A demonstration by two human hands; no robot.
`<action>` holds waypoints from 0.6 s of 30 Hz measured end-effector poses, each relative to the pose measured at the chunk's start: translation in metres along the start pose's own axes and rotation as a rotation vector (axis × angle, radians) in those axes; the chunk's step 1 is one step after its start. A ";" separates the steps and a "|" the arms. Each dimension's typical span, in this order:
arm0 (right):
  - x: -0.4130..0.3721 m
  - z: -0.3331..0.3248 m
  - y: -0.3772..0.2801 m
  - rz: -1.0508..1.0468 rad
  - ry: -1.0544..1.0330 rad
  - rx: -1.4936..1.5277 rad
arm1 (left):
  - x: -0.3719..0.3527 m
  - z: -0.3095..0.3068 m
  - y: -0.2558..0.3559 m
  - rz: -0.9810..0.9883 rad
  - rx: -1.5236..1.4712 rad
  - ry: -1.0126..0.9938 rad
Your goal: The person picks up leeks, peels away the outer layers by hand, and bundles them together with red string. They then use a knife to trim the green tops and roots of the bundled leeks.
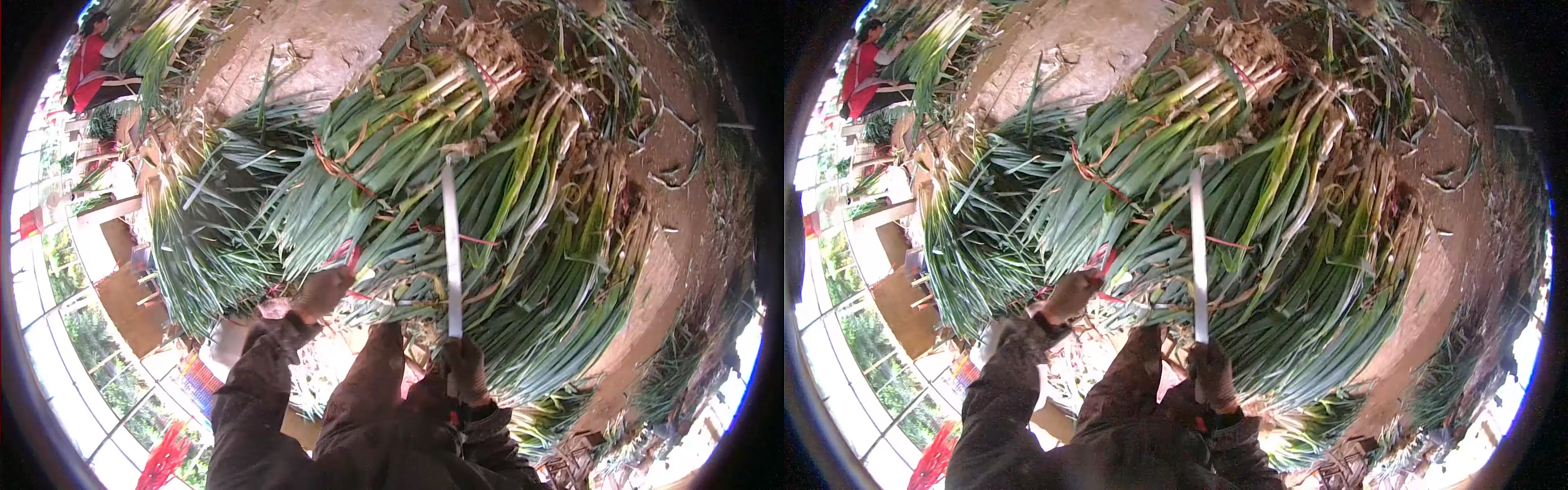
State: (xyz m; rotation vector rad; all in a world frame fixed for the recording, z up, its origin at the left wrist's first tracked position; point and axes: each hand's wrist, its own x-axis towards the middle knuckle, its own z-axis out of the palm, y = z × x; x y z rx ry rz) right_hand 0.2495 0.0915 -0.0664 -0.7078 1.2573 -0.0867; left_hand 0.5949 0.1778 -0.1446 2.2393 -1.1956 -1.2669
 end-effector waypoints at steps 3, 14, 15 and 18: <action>-0.004 -0.002 -0.028 -0.064 0.141 -0.028 | -0.023 -0.090 -0.003 -0.192 -0.193 0.034; -0.019 -0.010 -0.025 -0.191 0.221 0.002 | -0.124 -0.226 -0.079 -0.161 -0.340 0.782; -0.020 -0.007 -0.023 -0.189 0.205 -0.022 | -0.139 -0.193 -0.103 -0.122 -0.414 0.817; 0.000 -0.023 0.018 -0.210 0.146 -0.129 | -0.196 -0.085 -0.165 -0.298 -0.397 0.904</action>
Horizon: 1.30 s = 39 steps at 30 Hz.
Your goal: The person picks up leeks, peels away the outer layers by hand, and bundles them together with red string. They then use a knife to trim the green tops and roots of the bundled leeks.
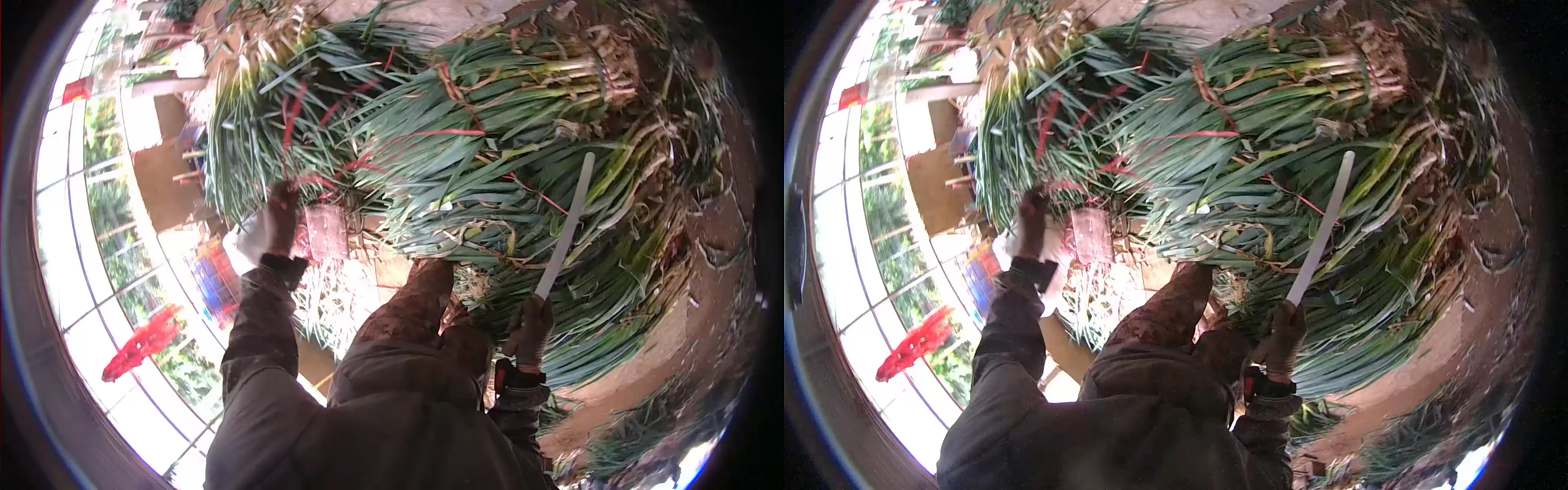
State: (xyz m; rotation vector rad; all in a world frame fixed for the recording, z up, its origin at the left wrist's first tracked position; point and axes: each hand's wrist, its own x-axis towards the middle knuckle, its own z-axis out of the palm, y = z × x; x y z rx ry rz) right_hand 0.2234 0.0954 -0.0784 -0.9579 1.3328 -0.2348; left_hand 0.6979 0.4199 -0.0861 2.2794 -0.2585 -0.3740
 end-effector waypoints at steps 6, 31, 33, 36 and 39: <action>-0.013 0.017 -0.014 0.138 -0.231 -0.005 | -0.212 -0.021 -0.100 -0.424 0.344 -0.917; -0.032 -0.022 0.006 0.094 0.093 -0.059 | -0.097 0.072 -0.136 0.117 0.230 -0.289; -0.038 -0.033 0.020 0.081 0.134 -0.072 | -0.103 0.194 -0.026 0.250 0.076 -0.532; -0.050 -0.053 0.050 0.077 0.201 -0.097 | -0.109 0.328 0.113 0.589 0.130 -0.703; -0.068 -0.074 0.075 0.130 0.268 -0.056 | -0.109 0.428 0.188 0.782 0.191 -0.706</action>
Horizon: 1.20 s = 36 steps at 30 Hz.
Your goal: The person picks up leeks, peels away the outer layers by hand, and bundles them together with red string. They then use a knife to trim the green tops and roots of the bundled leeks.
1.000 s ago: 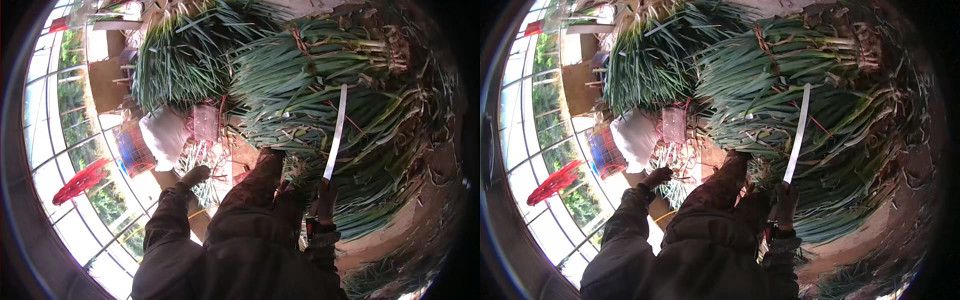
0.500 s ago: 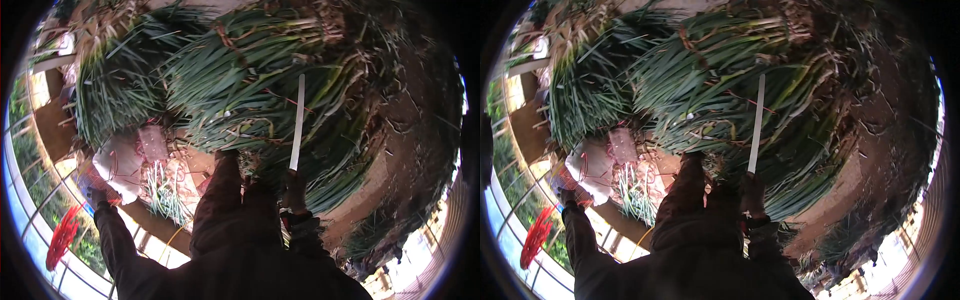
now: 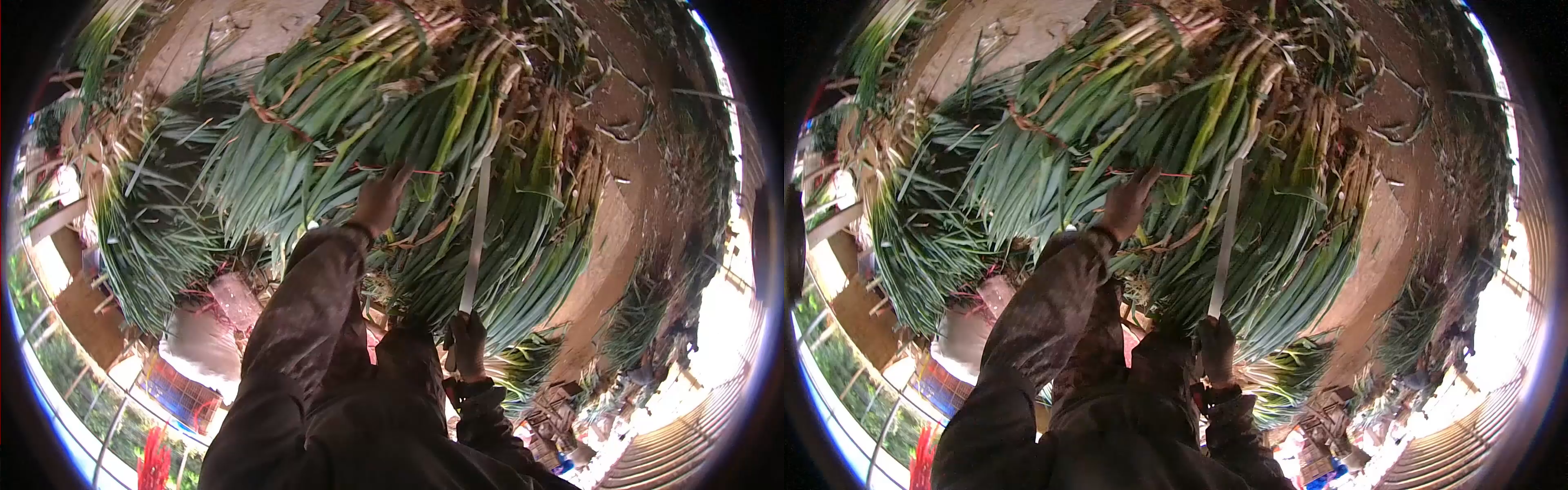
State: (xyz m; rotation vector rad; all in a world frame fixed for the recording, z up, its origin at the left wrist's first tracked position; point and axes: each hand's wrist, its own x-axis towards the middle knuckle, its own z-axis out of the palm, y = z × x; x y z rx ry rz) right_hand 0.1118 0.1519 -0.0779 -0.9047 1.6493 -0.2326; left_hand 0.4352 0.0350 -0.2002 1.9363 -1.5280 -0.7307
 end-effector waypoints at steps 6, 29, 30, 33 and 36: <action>-0.018 -0.016 0.025 -0.037 0.043 0.124 | 0.054 0.047 -0.034 -0.056 0.279 -0.235; 0.035 -0.030 0.003 0.078 -0.032 0.258 | -0.597 -0.429 -0.179 -0.767 0.939 -0.159; 0.037 -0.036 0.028 0.096 -0.053 0.207 | -0.563 -0.414 -0.204 -0.860 0.832 -0.184; 0.010 -0.019 -0.053 0.098 -0.007 0.096 | -0.487 -0.363 -0.220 -1.069 0.613 -0.289; 0.011 -0.015 -0.043 0.090 0.000 0.280 | -0.426 -0.269 -0.246 -1.041 0.210 -0.353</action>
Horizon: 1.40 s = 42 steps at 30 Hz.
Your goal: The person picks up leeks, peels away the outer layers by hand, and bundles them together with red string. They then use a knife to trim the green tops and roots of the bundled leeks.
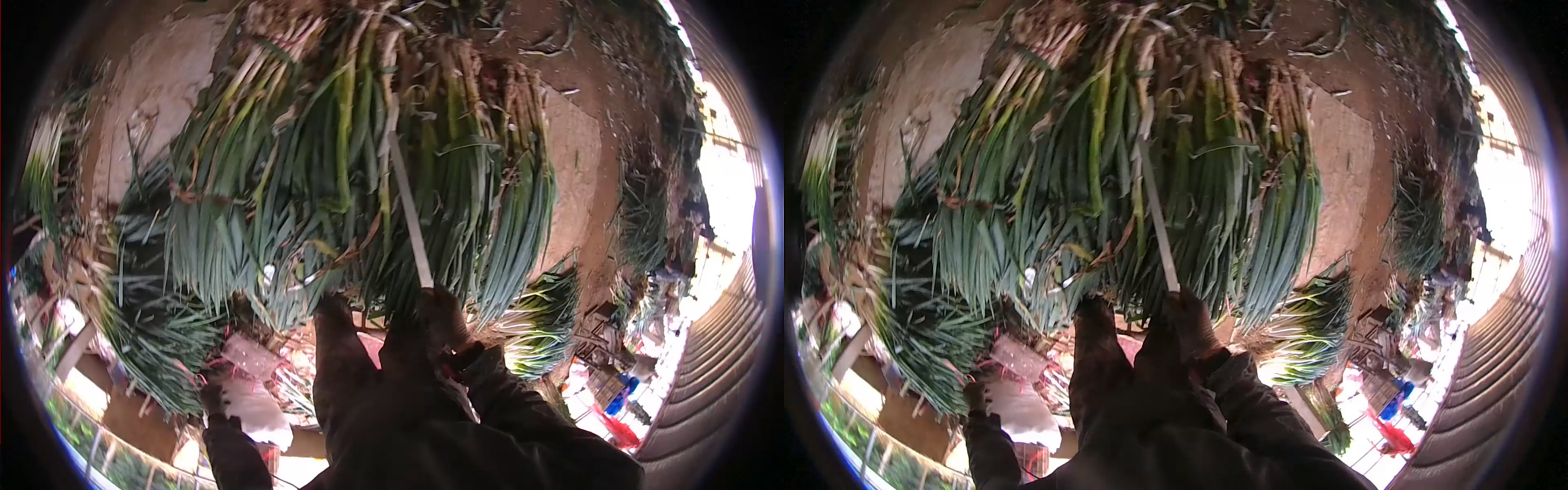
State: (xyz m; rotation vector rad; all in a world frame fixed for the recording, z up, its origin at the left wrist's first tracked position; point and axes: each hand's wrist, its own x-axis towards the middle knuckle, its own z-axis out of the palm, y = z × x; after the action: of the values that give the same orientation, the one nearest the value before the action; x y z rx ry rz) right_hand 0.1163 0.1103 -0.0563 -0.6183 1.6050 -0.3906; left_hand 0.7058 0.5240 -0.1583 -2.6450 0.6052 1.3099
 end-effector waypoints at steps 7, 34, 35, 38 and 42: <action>-0.003 -0.052 0.035 -0.066 0.051 0.120 | -0.053 0.066 0.464 0.794 -0.002 0.145; -0.019 -0.342 0.212 -0.024 0.388 0.234 | -0.151 0.354 0.791 1.508 1.368 0.104; -0.018 -0.342 0.209 -0.040 0.381 0.185 | -0.151 0.358 0.791 1.453 1.320 0.042; 0.003 -0.333 0.208 -0.103 0.322 0.184 | -0.189 0.369 0.802 1.257 1.125 -0.083; 0.032 -0.316 0.177 -0.332 0.277 0.076 | -0.226 0.378 0.782 1.166 0.473 -0.412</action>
State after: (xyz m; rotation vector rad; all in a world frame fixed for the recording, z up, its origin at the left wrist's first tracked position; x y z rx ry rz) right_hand -0.2258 0.1990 -0.1433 -0.8014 1.7411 -0.8085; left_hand -0.0130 -0.0141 -0.1649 -1.4811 2.1833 1.5270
